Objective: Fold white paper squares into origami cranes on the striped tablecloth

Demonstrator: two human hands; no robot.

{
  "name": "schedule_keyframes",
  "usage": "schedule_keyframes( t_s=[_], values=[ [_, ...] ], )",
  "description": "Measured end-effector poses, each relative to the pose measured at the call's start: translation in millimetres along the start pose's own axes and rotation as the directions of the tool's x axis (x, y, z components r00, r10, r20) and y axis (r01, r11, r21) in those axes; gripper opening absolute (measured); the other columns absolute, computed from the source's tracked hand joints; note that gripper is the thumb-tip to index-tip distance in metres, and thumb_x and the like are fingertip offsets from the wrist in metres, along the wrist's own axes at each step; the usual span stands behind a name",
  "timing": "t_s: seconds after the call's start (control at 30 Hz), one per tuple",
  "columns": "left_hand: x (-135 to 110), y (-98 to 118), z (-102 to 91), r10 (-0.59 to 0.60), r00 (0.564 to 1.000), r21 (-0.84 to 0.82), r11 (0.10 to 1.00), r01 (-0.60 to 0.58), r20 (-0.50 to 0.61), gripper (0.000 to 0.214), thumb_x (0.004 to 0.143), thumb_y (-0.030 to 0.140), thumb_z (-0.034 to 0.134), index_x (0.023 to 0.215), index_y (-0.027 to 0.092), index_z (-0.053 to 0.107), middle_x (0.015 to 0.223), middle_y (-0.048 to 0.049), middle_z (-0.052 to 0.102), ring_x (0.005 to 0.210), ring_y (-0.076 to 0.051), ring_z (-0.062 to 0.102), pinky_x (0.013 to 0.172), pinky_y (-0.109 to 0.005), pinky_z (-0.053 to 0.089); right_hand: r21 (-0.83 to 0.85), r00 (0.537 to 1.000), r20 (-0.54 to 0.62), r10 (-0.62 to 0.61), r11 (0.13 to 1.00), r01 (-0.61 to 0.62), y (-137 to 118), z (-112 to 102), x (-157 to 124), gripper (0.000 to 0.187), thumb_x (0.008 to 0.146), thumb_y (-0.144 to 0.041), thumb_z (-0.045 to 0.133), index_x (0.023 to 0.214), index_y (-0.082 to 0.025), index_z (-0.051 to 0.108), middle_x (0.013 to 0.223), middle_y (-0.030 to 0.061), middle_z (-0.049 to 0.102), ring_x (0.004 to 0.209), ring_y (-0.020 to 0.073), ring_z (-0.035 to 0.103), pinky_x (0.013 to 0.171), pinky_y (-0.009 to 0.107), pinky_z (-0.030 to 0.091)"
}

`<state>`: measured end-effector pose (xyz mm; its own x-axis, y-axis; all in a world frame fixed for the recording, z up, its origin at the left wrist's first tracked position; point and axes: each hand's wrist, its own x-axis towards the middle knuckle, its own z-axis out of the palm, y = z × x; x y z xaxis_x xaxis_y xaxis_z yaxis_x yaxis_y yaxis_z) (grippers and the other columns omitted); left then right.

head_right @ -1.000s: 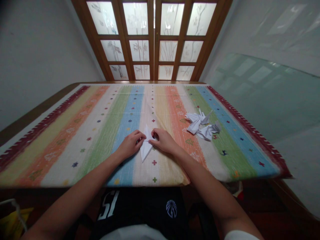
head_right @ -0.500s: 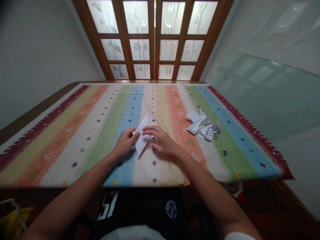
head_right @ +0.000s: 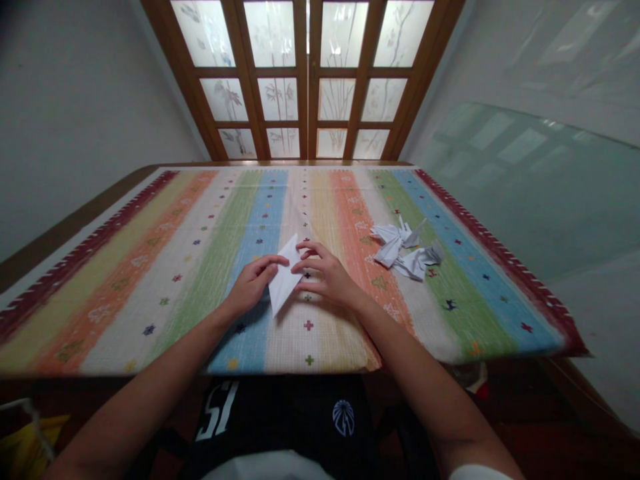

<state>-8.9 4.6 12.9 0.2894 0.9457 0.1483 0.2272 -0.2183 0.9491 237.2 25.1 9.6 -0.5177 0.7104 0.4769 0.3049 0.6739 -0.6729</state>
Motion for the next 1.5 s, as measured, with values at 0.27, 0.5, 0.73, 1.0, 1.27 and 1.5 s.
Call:
schedule_keyframes(
  t_s=[0.27,0.5,0.73,1.0,1.27,1.5],
  values=[
    [-0.8,-5.7,-4.4,0.044,0.999,-0.085,0.996,-0.041,0.033,0.052,0.080,0.025,0.050,0.122,0.017,0.077,0.117,-0.0100,0.077,0.095,-0.025,0.066,0.083,-0.036,0.054,0.288,0.985,0.014,0.169,0.943,-0.166,0.0,-2.1,-1.1,0.029,0.087,-0.053,0.089,0.103,-0.029,0.086,0.147,0.0118,0.059,0.134,0.0304,0.063,0.112,0.053,0.059],
    [-1.7,-2.9,-4.2,0.083,0.996,-0.050,0.995,-0.081,0.027,0.043,0.091,0.030,0.052,0.121,0.018,0.079,0.118,-0.0108,0.077,0.101,-0.026,0.068,0.089,-0.037,0.053,0.416,0.972,0.066,0.226,0.879,-0.233,1.4,-1.5,-3.4,0.030,0.083,-0.054,0.092,0.101,-0.031,0.086,0.154,0.0094,0.054,0.153,0.0323,0.049,0.115,0.051,0.058],
    [-0.8,-1.8,-0.2,0.078,0.997,0.052,0.996,-0.077,-0.014,0.048,0.106,0.053,0.048,0.102,0.016,0.078,0.084,-0.0053,0.069,0.077,-0.020,0.058,0.071,-0.031,0.046,0.493,0.962,0.075,0.261,0.829,-0.264,4.2,0.7,-2.7,0.037,0.079,-0.058,0.093,0.097,-0.027,0.085,0.152,0.0104,0.054,0.147,0.0316,0.054,0.111,0.048,0.060],
    [-0.8,-6.9,6.3,0.087,0.995,-0.017,0.996,-0.088,-0.052,0.042,0.105,0.042,0.057,0.142,0.022,0.053,0.077,0.0041,0.064,0.059,-0.012,0.047,0.058,-0.023,0.035,0.506,0.913,0.010,0.408,0.785,-0.357,9.6,15.4,0.7,0.042,0.079,-0.046,0.092,0.106,-0.026,0.066,0.106,0.0036,0.069,0.095,0.0202,0.070,0.087,0.038,0.063],
    [1.3,-9.3,3.4,0.105,0.991,0.276,0.958,-0.078,-0.084,0.012,0.101,0.028,0.063,0.106,0.020,0.071,0.110,-0.0069,0.074,0.080,-0.015,0.066,0.072,-0.027,0.053,0.349,0.936,-0.102,0.336,0.894,-0.282,0.6,16.2,0.7,0.017,0.087,-0.037,0.082,0.092,-0.024,0.071,0.095,0.0033,0.072,0.086,0.0192,0.069,0.079,0.034,0.059],
    [-0.1,-19.0,3.8,0.186,0.975,0.518,0.826,-0.223,0.123,0.027,0.092,0.026,0.080,0.118,0.023,0.075,0.142,-0.0123,0.066,0.134,-0.030,0.061,0.118,-0.055,0.049,-0.056,0.949,-0.111,0.296,0.951,-0.303,1.7,13.6,-2.8,0.012,0.095,-0.020,0.070,0.091,-0.021,0.082,0.092,0.0067,0.073,0.081,0.0192,0.068,0.076,0.033,0.054]
  ],
)
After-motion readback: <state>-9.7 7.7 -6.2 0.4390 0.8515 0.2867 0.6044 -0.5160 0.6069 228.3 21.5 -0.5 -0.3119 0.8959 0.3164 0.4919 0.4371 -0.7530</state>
